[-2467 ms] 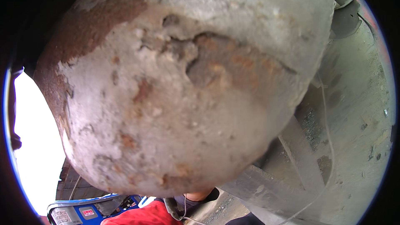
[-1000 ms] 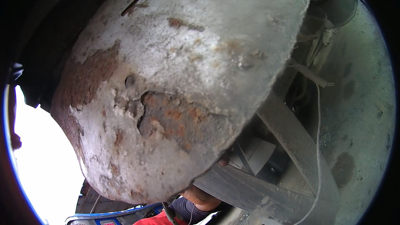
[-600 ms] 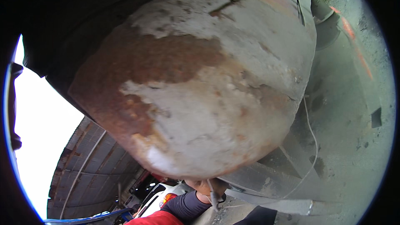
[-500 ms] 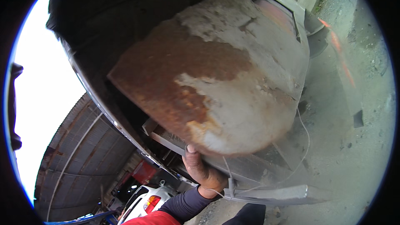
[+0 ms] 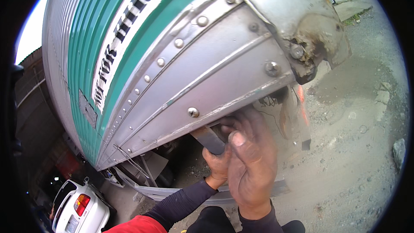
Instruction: The person sits under the rear of a truck and uses a socket wrench to remove bolts from a metal panel, then installs an orange turn signal light into the opening. The person tightens the bolts to secure the light and briefly checks the wiring.
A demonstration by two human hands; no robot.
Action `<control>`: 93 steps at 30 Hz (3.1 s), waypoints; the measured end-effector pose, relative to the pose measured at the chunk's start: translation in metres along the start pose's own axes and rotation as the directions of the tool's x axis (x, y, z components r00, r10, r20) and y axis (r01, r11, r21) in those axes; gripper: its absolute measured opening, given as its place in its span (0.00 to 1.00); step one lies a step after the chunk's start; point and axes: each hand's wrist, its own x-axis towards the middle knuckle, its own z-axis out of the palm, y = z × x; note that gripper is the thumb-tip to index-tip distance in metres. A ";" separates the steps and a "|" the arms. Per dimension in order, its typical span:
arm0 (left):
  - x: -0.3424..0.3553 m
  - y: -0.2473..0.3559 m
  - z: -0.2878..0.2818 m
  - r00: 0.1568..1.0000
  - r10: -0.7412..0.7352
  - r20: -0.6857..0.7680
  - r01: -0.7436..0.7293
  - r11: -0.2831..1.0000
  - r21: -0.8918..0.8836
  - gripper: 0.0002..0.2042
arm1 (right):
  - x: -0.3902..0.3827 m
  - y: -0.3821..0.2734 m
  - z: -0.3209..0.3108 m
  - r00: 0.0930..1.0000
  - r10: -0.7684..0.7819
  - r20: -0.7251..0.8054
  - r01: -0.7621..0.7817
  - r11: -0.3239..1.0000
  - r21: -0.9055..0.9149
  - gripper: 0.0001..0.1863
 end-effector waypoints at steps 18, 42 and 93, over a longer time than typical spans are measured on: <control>0.005 -0.006 -0.002 0.999 0.048 0.007 -0.048 0.998 0.033 0.17 | 0.061 0.011 -0.016 0.994 0.037 0.106 -0.057 0.979 0.194 0.18; 0.006 -0.001 -0.004 0.995 -0.061 0.076 0.071 0.988 -0.136 0.14 | 0.006 0.011 -0.013 0.971 -0.081 -0.227 -0.013 0.924 -0.383 0.18; -0.060 -0.044 -0.086 0.890 -0.274 0.364 0.455 0.495 -0.740 0.23 | -0.476 0.070 -0.182 0.451 0.132 -0.883 -0.495 -0.786 -0.370 0.26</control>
